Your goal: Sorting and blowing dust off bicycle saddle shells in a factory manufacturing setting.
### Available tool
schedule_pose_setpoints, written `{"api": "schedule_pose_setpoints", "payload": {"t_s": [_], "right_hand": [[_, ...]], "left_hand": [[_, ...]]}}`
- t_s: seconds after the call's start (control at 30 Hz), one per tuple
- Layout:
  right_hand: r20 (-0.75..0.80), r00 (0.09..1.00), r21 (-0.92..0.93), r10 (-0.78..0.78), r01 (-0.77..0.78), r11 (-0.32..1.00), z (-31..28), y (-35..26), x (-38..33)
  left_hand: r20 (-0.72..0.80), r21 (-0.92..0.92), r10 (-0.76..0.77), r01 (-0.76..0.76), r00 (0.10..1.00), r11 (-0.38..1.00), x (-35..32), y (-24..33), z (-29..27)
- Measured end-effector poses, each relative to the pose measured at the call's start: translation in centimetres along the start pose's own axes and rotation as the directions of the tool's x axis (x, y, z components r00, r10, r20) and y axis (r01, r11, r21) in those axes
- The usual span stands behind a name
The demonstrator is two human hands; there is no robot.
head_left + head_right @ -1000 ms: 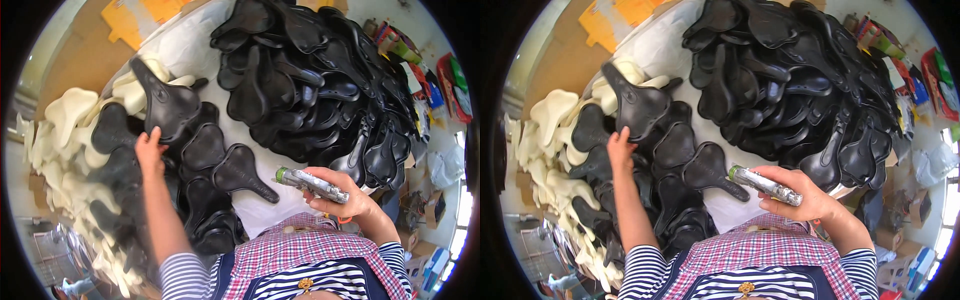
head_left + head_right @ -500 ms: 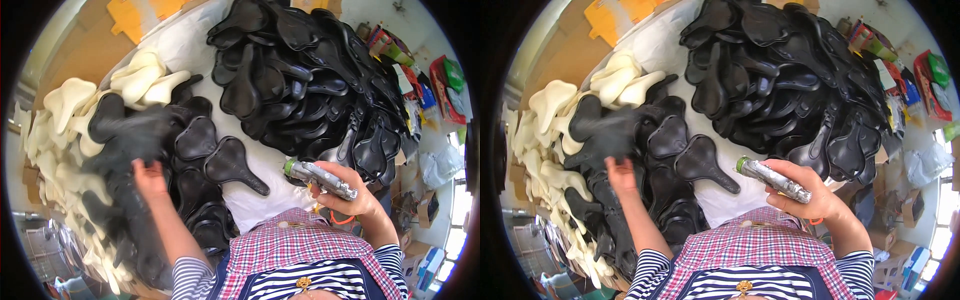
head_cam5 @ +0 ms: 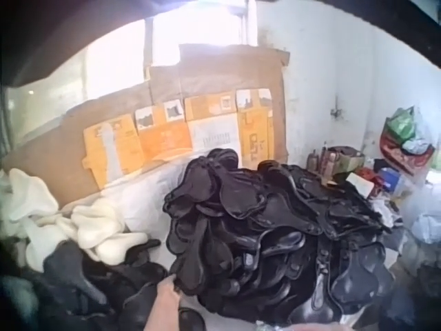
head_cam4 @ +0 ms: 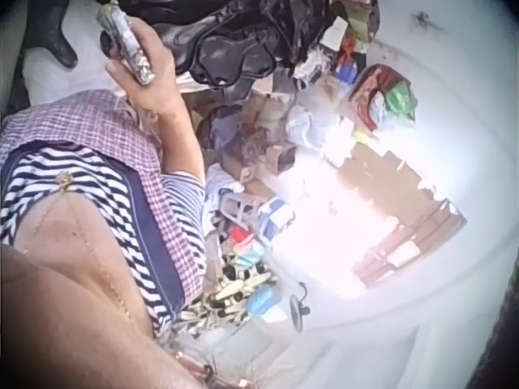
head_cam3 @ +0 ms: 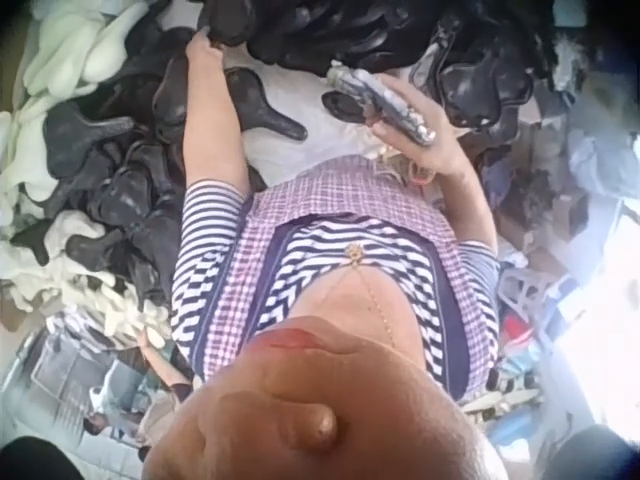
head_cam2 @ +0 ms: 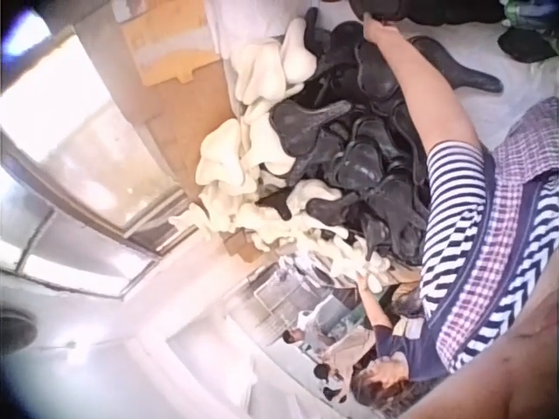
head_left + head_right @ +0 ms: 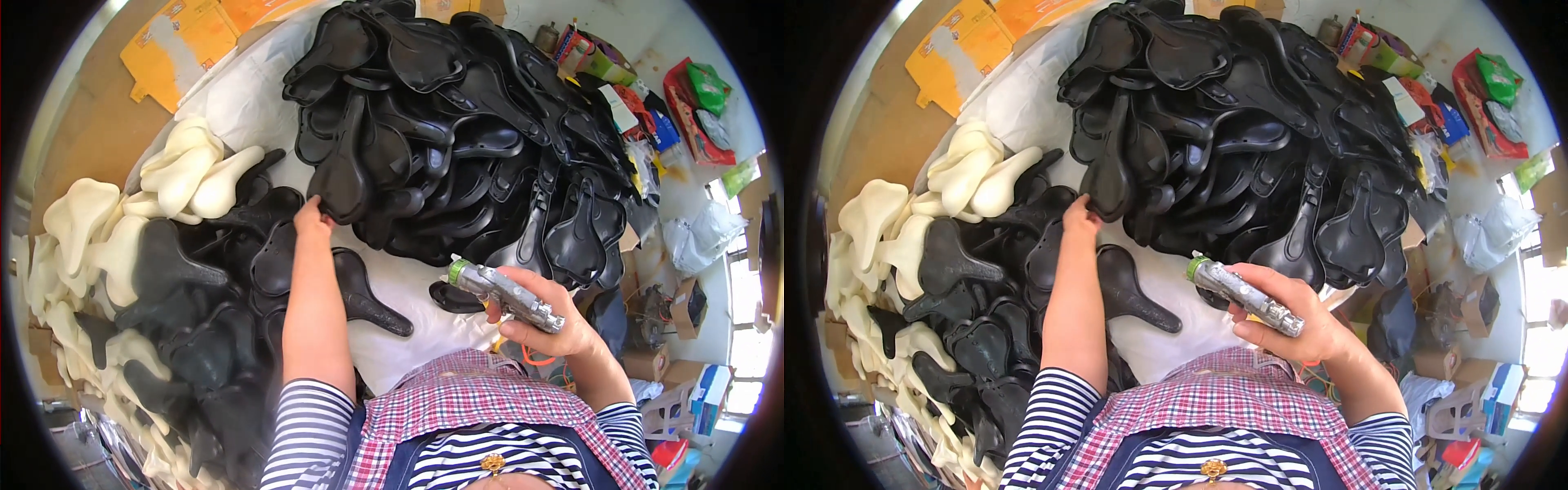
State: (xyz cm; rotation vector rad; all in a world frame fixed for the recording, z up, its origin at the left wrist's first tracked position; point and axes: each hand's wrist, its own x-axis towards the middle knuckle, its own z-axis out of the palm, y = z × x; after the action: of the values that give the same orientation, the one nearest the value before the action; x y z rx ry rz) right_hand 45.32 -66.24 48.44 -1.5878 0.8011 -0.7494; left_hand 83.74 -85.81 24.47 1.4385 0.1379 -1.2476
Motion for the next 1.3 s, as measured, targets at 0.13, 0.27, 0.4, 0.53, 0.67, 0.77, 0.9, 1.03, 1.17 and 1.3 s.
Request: {"api": "schedule_pose_setpoints", "payload": {"t_s": [0.13,0.27,0.4,0.53,0.67,0.77,0.9,1.03,1.17,1.3], "right_hand": [[-0.006,1.0,-0.024,0.002,-0.002,1.0,-0.3,0.4,-0.4],[0.028,0.999,-0.006,-0.02,0.02,1.0,0.7,0.8,0.1],[0.099,0.995,-0.059,-0.025,0.031,0.998,1.9,0.4,0.7],[0.12,0.992,-0.076,-0.05,0.059,0.995,2.5,-0.2,0.9],[0.086,0.996,-0.054,-0.03,0.034,0.998,2.7,-0.6,0.1],[0.065,0.997,-0.063,-0.047,0.051,0.997,2.6,-0.9,-0.7],[0.101,0.995,-0.094,-0.023,0.033,0.995,2.2,-1.3,-1.7],[0.074,0.996,-0.069,0.041,-0.036,0.997,2.4,-1.8,-1.2],[-0.101,0.995,0.141,-0.003,0.017,0.99,3.1,-3.9,0.1],[-0.108,0.994,0.182,0.013,0.007,0.983,2.7,-3.5,-0.2]], "left_hand": [[0.243,-0.002,-0.06,0.062,0.968,0.998,-2.3,1.5,-4.0],[0.289,-0.142,-0.17,0.218,0.942,0.966,-7.4,-1.8,-9.3],[0.387,-0.231,-0.205,0.31,0.899,0.922,-11.3,-3.8,-9.7],[0.339,-0.239,-0.168,0.257,0.926,0.936,-13.4,-5.2,-8.3],[0.422,-0.283,-0.225,0.363,0.878,0.888,-14.9,-6.4,-6.9],[0.448,-0.407,-0.076,0.279,0.891,0.87,-15.0,-5.4,-7.8],[0.137,-0.438,0.458,-0.361,0.878,0.823,-17.0,-2.8,-8.0],[0.117,-0.402,0.521,-0.439,0.846,0.803,-17.8,-3.4,-8.8],[0.059,-0.362,0.456,-0.407,0.888,0.839,-18.1,-4.2,-10.3],[0.09,-0.313,0.468,-0.421,0.879,0.851,-17.5,-4.4,-12.1]]}}
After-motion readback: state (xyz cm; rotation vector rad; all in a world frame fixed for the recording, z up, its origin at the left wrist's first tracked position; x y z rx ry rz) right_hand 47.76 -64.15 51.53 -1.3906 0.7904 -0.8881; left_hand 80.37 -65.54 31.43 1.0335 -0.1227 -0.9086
